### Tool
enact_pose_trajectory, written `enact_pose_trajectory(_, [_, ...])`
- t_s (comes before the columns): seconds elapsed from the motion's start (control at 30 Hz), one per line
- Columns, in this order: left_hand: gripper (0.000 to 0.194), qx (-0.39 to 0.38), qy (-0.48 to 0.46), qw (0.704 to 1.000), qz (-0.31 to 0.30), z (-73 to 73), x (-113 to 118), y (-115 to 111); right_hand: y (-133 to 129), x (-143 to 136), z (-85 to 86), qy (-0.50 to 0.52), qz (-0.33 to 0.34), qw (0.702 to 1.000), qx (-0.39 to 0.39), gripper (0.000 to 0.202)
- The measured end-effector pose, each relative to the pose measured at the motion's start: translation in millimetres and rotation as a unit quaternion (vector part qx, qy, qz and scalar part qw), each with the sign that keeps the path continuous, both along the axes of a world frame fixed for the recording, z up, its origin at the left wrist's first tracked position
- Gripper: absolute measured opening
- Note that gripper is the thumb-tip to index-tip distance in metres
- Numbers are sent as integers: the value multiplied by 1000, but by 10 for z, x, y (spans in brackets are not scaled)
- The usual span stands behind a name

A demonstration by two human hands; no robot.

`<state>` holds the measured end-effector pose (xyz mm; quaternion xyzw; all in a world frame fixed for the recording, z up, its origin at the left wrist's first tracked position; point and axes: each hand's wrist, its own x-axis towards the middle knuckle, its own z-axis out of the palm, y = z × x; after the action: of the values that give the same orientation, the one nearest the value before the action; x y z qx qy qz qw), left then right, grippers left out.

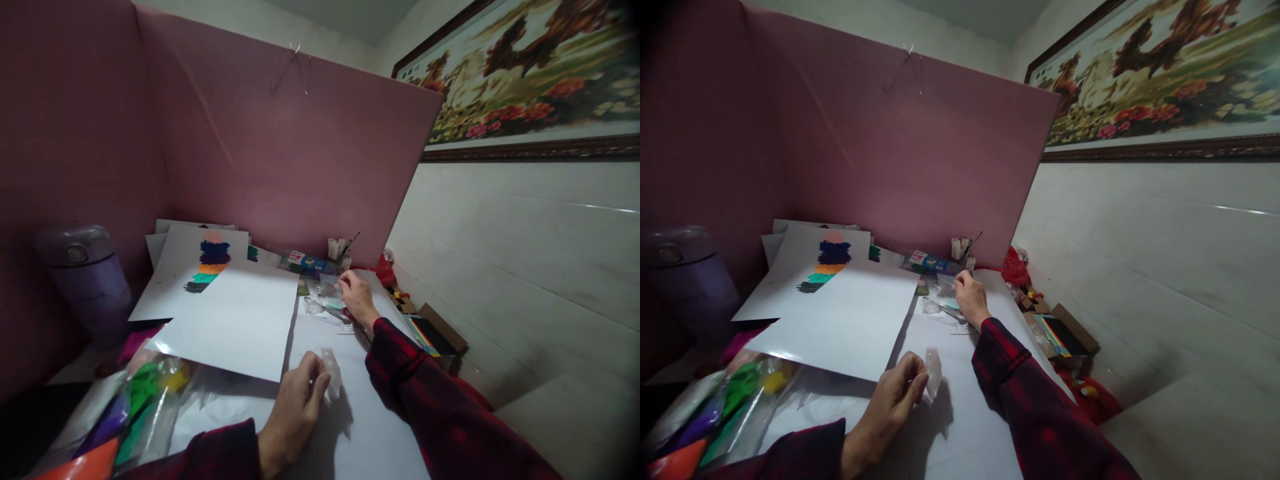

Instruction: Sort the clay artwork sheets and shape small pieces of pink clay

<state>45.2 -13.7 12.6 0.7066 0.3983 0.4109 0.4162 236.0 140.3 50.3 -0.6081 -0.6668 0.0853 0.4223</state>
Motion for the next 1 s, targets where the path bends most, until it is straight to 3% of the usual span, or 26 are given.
enact_pose_trajectory(0.13, [28,-17,-41,998,35,43,15,12,-172,32,204,82,21,996,3,15])
enact_pose_trajectory(0.23, [29,-40,-85,994,64,76,25,36,-415,7,311,210,100,972,-20,23])
enact_pose_trajectory(0.33, [30,-67,-111,988,81,85,28,69,-678,-27,304,340,200,916,-72,32])
enact_pose_trajectory(0.47, [33,-94,-138,982,89,83,34,111,-902,-61,179,379,230,886,-135,29])
enact_pose_trajectory(0.6, [34,-99,-145,981,88,96,40,135,-959,-87,102,352,237,893,-153,28])
enact_pose_trajectory(0.77, [33,-91,-146,981,91,115,37,149,-968,-118,73,335,218,910,-112,27])
enact_pose_trajectory(1.0, [29,-80,-160,978,106,191,23,156,-1045,-154,120,331,212,915,-88,21])
